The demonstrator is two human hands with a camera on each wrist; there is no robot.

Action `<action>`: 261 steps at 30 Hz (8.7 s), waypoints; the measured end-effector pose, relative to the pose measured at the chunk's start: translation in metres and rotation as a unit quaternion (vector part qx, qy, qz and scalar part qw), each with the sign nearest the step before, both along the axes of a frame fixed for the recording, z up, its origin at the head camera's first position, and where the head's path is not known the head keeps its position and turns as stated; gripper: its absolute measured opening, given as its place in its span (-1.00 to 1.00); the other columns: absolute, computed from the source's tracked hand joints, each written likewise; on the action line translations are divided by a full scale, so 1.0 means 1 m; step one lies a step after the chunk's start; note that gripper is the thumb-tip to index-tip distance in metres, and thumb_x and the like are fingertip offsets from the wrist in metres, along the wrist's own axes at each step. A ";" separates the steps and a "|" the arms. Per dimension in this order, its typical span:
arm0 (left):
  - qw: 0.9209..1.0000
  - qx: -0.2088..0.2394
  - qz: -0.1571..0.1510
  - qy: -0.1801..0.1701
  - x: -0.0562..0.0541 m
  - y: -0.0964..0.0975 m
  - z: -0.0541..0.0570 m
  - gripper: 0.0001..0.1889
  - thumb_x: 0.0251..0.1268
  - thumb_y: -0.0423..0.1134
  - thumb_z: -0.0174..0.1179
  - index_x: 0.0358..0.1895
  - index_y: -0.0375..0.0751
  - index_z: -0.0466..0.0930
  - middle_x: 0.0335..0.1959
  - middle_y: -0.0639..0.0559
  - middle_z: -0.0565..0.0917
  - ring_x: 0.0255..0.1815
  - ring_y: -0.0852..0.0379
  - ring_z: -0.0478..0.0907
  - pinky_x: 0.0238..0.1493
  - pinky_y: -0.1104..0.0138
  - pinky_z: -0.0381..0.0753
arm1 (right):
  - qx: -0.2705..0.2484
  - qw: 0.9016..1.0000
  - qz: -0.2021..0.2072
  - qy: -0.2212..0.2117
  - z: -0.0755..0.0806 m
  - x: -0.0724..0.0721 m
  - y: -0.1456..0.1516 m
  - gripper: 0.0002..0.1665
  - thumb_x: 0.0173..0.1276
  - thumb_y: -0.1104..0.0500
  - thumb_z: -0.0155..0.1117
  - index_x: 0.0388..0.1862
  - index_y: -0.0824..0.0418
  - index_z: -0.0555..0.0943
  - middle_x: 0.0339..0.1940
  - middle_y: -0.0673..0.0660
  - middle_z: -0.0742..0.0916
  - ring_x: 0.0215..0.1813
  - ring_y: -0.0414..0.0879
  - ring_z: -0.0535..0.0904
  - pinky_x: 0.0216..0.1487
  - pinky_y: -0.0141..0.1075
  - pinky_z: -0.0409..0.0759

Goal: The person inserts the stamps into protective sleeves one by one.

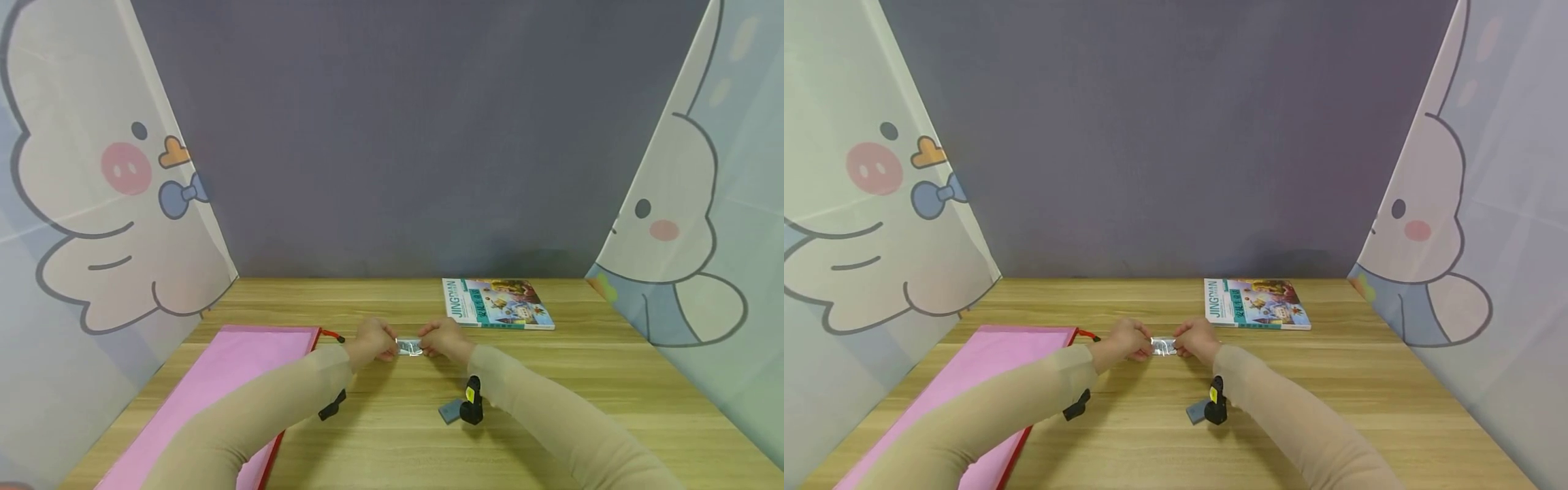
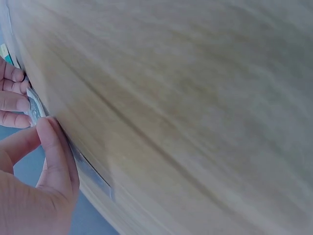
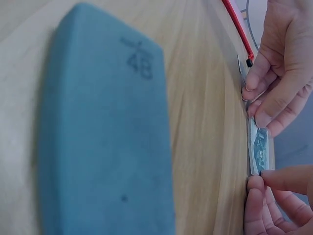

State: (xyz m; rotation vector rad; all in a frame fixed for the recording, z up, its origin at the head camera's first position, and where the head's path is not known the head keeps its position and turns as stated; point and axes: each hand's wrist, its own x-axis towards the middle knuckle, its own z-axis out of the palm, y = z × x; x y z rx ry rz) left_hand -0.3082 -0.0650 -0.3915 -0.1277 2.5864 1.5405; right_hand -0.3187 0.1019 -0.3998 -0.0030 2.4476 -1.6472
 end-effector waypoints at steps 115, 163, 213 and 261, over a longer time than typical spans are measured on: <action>0.987 -0.105 -0.120 0.011 0.033 0.095 -0.005 -0.82 -0.10 -0.36 0.50 -0.61 -0.13 0.65 -0.62 0.12 0.58 -0.63 0.21 0.41 -0.65 0.47 0.39 | 0.139 0.984 0.102 0.052 -0.007 -0.015 0.103 -0.85 0.18 0.27 0.44 -0.30 0.27 0.65 -0.26 0.10 0.64 -0.24 -0.09 0.45 -0.25 -0.34 0.47; 0.980 0.134 -0.142 0.033 -0.001 0.046 0.052 -0.87 0.25 -0.43 0.27 -0.18 -0.43 0.62 -0.22 -0.27 0.70 -0.42 0.04 0.68 -0.14 0.15 0.76 | -0.039 0.996 0.084 -0.008 0.074 -0.012 0.102 -0.59 0.42 0.23 0.21 0.15 0.40 0.40 -0.11 0.11 0.62 -0.10 -0.08 0.63 0.20 -0.08 0.62; 0.968 0.226 -0.075 0.075 0.011 0.018 0.097 -0.84 0.24 -0.32 0.31 -0.28 -0.42 0.66 -0.24 -0.12 0.73 -0.41 0.14 0.69 -0.03 0.22 0.73 | -0.045 0.995 0.053 0.069 0.125 0.018 0.067 -0.58 0.37 0.05 0.29 0.03 0.35 0.57 -0.22 0.05 0.71 -0.20 -0.14 0.66 -0.07 -0.32 0.70; 0.967 0.240 -0.041 0.080 0.016 0.025 0.098 -0.83 0.23 -0.32 0.32 -0.22 -0.40 0.68 -0.21 -0.09 0.70 -0.44 0.22 0.65 -0.02 0.20 0.73 | -0.022 0.996 0.063 0.057 0.117 0.020 0.060 -0.59 0.37 0.11 0.28 0.02 0.42 0.59 -0.13 0.26 0.71 -0.28 -0.16 0.64 -0.11 -0.33 0.71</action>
